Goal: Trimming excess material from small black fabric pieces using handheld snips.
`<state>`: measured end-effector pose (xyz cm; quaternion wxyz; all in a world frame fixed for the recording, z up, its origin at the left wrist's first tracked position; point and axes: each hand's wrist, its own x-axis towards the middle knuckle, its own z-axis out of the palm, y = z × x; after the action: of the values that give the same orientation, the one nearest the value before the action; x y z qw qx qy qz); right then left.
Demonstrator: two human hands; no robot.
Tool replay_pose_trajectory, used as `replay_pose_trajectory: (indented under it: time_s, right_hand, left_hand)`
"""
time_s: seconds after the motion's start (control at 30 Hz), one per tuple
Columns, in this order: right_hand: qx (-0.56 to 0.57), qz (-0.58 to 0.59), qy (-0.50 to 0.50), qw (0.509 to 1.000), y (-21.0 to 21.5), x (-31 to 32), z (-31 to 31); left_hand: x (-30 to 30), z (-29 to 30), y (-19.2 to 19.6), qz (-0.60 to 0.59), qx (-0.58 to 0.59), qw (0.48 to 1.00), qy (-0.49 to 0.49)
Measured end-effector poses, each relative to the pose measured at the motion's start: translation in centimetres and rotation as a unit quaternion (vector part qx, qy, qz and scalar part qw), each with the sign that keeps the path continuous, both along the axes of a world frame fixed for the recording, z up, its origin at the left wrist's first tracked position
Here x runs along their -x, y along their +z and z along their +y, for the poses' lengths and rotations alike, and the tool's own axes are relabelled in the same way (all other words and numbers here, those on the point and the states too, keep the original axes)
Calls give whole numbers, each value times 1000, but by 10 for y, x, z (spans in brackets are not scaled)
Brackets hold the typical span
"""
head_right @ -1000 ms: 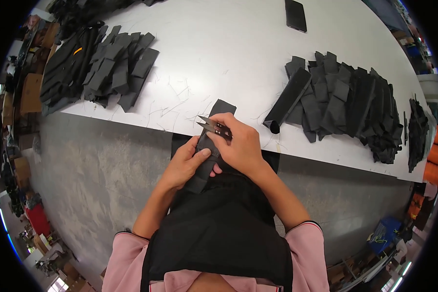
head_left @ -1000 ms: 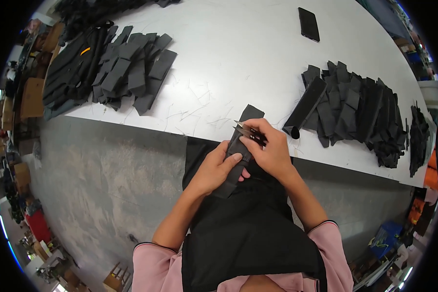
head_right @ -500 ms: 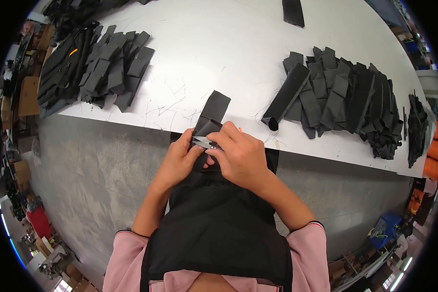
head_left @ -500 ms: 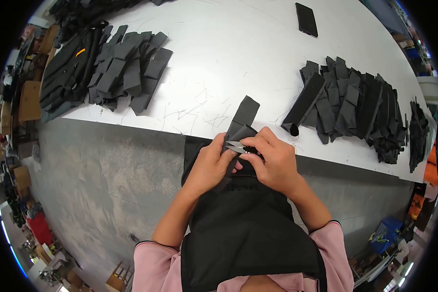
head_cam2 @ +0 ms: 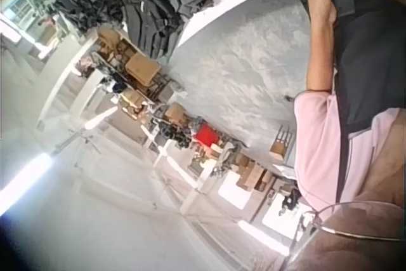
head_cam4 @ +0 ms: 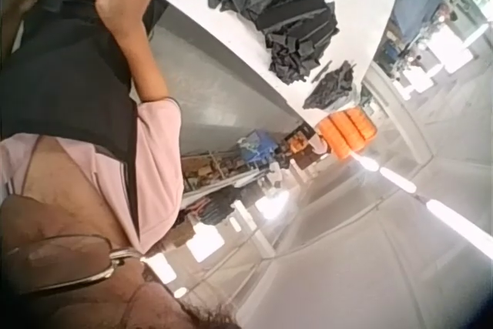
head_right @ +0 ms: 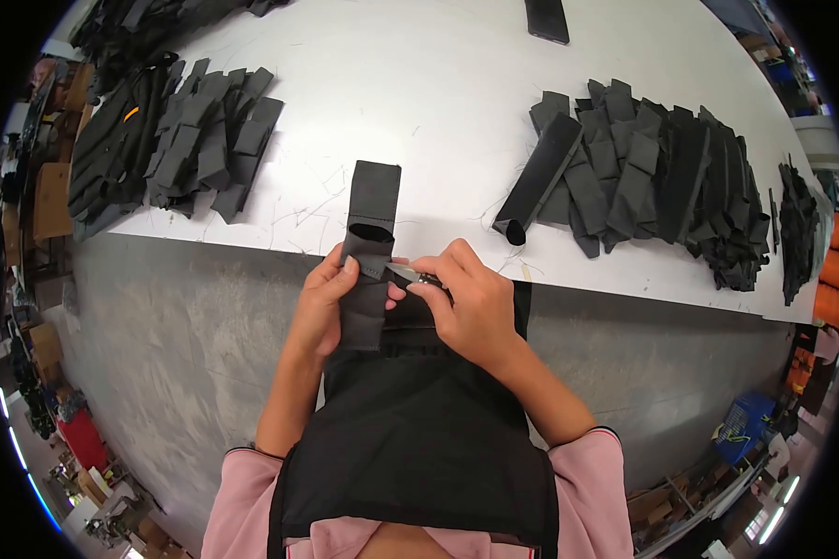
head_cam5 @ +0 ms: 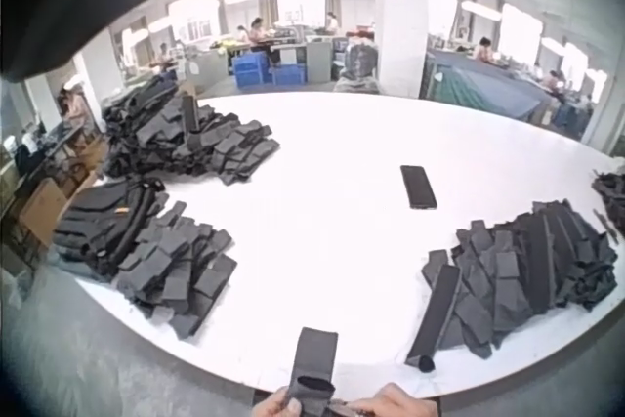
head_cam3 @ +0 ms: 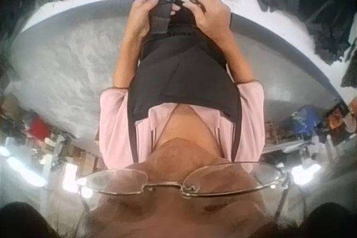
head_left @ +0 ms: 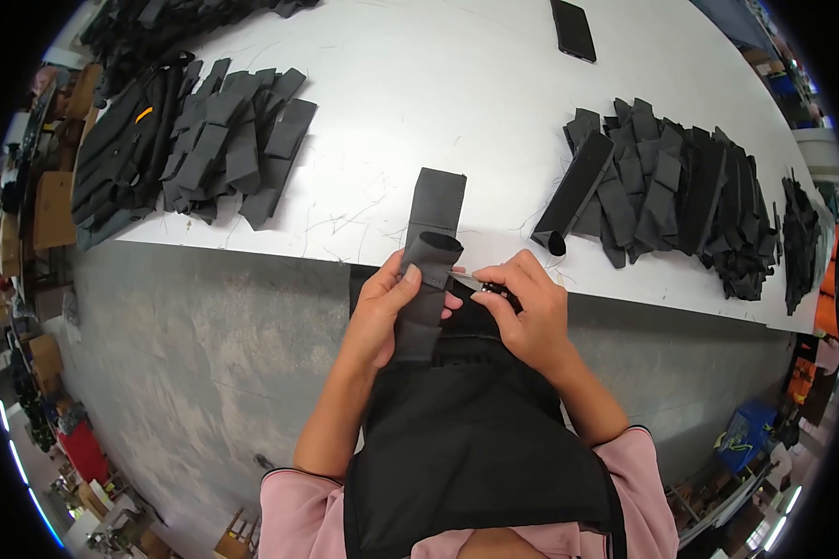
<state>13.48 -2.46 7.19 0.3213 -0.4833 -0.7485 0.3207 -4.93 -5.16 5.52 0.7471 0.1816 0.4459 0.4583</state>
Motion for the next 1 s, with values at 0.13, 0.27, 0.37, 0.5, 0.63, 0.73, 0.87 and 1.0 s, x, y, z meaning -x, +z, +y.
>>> replay_pose_trajectory:
  time_s: [0.13, 0.27, 0.37, 0.5, 0.63, 0.73, 0.87, 1.0]
  right_hand:
    - [-56, -21, 7, 998, -1, 0, -1]
    - [-80, -43, 15, 996, 8, 4, -1]
    - [-77, -67, 21, 995, 9, 5, -2]
    - [-129, -78, 30, 988, 3, 5, -2]
    - [-108, -65, 47, 991, 4, 2, 0]
    - [20, 78, 7, 997, 6, -14, -6]
    - [16, 73, -74, 995, 2, -7, 1]
    - [-52, 40, -67, 996, 1, 5, 9]
  left_hand:
    - [-1, 1, 4, -54, 1, 998, 17]
    - [0, -1, 1, -82, -7, 996, 31]
    - [-1, 0, 2, -81, -15, 996, 37]
    - [-3, 2, 0, -75, -28, 996, 36]
    - [-5, 0, 0, 9, -8, 1000, 14]
    - [-7, -2, -1, -14, -31, 999, 12]
    - [-9, 0, 2, -18, -56, 998, 3]
    - [-10, -1, 9, -3, -59, 998, 6]
